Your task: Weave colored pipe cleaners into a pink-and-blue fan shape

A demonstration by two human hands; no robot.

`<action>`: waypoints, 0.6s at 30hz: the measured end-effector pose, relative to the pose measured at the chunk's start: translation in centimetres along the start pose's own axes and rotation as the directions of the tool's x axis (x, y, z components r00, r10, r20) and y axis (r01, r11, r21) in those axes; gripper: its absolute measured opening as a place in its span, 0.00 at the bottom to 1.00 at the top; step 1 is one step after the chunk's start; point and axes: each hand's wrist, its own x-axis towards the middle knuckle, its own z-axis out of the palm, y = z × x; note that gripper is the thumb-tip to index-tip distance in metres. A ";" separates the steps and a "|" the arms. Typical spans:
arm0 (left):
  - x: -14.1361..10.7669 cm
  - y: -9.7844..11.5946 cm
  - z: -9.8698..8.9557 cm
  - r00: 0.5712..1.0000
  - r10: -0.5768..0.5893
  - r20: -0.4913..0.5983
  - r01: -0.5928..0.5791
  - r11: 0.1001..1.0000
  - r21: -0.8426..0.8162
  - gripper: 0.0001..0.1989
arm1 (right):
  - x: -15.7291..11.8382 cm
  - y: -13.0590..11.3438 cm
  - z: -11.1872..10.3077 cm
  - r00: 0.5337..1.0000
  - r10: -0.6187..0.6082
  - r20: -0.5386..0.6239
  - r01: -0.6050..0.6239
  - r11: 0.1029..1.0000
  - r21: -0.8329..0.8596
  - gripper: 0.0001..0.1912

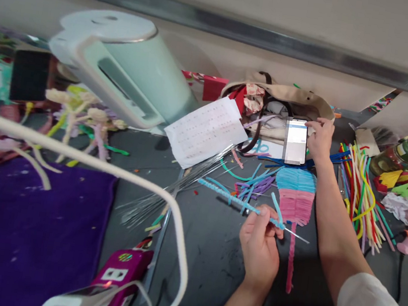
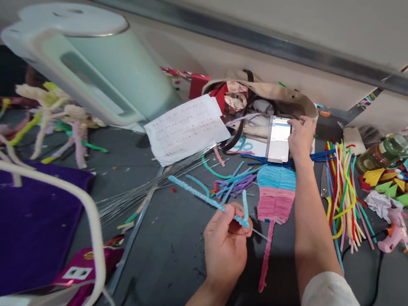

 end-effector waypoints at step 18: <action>0.5 -0.8 0.1 1.000 0.027 -0.001 -0.027 0.999 -0.042 0.18 | -4.3 -1.0 -2.4 0.988 0.077 0.131 -0.076 0.997 -0.013 0.24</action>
